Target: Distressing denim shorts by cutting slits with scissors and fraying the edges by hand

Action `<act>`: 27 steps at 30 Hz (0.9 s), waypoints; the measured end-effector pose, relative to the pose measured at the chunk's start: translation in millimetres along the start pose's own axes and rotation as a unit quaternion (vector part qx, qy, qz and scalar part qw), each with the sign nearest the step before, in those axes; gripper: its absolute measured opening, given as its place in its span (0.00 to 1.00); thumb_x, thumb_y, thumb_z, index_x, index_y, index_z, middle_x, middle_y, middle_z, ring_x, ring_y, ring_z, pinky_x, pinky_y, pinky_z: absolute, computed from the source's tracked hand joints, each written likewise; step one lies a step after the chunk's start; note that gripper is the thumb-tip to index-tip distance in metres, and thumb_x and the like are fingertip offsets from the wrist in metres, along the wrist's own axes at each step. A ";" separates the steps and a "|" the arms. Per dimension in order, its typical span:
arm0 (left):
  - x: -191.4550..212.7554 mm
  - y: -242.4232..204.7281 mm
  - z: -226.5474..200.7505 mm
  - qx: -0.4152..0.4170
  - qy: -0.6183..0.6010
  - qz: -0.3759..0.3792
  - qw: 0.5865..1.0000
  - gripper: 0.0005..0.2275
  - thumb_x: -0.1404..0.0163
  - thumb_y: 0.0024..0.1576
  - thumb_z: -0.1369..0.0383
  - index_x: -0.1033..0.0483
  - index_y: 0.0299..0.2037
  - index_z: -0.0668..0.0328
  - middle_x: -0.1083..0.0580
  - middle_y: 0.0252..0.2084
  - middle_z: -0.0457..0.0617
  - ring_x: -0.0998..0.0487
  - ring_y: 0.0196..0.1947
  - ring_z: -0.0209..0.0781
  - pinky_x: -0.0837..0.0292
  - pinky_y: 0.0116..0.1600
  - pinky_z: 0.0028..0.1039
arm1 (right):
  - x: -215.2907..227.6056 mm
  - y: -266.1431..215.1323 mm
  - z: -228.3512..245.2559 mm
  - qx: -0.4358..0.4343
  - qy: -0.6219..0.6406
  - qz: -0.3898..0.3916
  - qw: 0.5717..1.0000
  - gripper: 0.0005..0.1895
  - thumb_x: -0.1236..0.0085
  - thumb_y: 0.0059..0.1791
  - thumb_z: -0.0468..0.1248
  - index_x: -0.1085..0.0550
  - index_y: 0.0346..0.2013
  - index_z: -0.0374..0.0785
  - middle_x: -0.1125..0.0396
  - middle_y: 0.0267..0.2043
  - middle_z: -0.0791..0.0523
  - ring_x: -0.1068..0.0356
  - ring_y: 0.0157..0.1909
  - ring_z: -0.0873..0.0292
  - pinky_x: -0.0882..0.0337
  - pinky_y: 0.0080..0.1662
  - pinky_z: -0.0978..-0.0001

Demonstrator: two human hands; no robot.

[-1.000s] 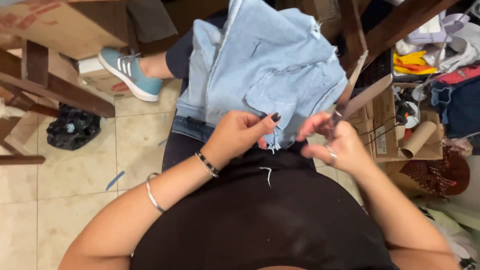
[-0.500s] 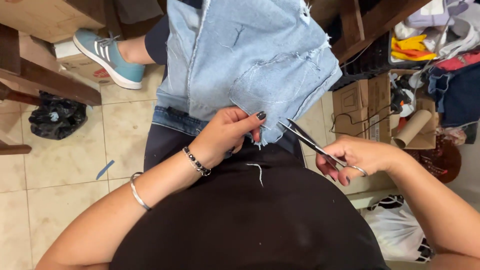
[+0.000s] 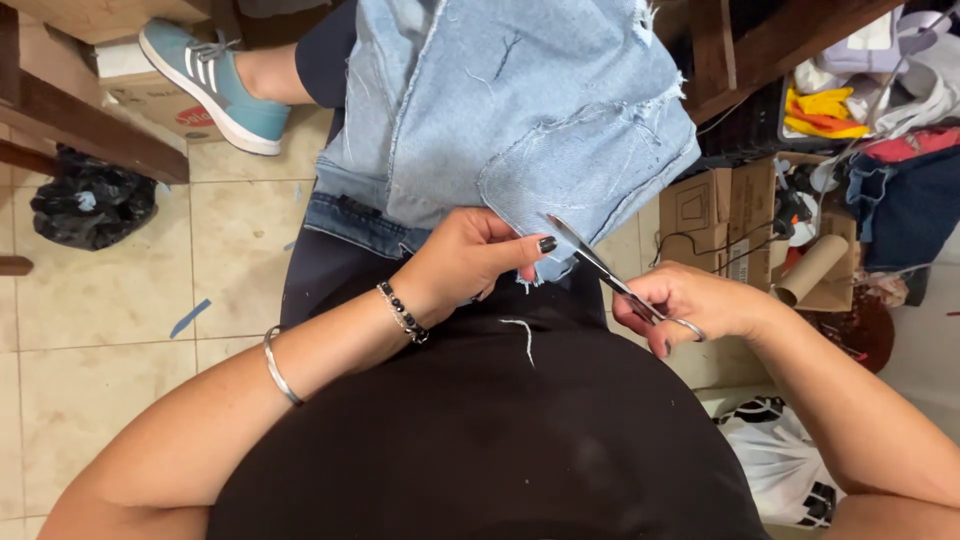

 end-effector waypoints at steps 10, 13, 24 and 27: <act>-5.3 0.4 -6.9 -0.006 0.029 -0.027 0.999 0.11 0.42 0.53 0.73 0.21 0.18 0.66 0.32 0.11 0.45 0.44 0.07 0.19 0.52 0.11 0.13 | -1.5 -1.5 1.2 0.000 -0.068 -0.029 0.997 0.28 0.39 0.37 0.69 0.29 0.21 0.48 0.36 0.13 0.64 0.40 0.16 0.62 0.36 0.24 0.71; -6.2 2.7 -5.3 -0.021 0.037 -0.026 0.999 0.11 0.40 0.52 0.71 0.21 0.18 0.65 0.33 0.11 0.44 0.46 0.08 0.19 0.52 0.13 0.12 | -0.4 -8.1 -2.8 -0.006 -0.086 -0.046 0.995 0.28 0.39 0.38 0.68 0.31 0.19 0.48 0.40 0.12 0.63 0.42 0.16 0.62 0.36 0.23 0.70; -9.7 -2.5 -14.8 -0.017 0.028 -0.012 0.999 0.12 0.40 0.53 0.70 0.21 0.18 0.67 0.35 0.08 0.43 0.44 0.09 0.18 0.52 0.15 0.10 | 5.2 16.3 5.7 0.011 -0.087 -0.034 0.996 0.29 0.41 0.38 0.71 0.31 0.20 0.49 0.39 0.12 0.62 0.41 0.16 0.60 0.36 0.23 0.68; -9.8 -5.5 -15.9 -0.006 0.033 -0.009 0.999 0.12 0.40 0.53 0.70 0.21 0.19 0.68 0.36 0.07 0.44 0.44 0.07 0.20 0.54 0.15 0.10 | -0.7 1.5 -4.8 0.002 -0.072 -0.053 0.996 0.29 0.38 0.38 0.69 0.32 0.17 0.49 0.41 0.11 0.65 0.43 0.15 0.63 0.38 0.22 0.72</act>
Point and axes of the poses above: each hand's wrist, its own y-axis towards the middle knuckle, its own x-axis out of the back of the hand, z = x × y, the point moved 6 cm from there along y, towards the middle knuckle
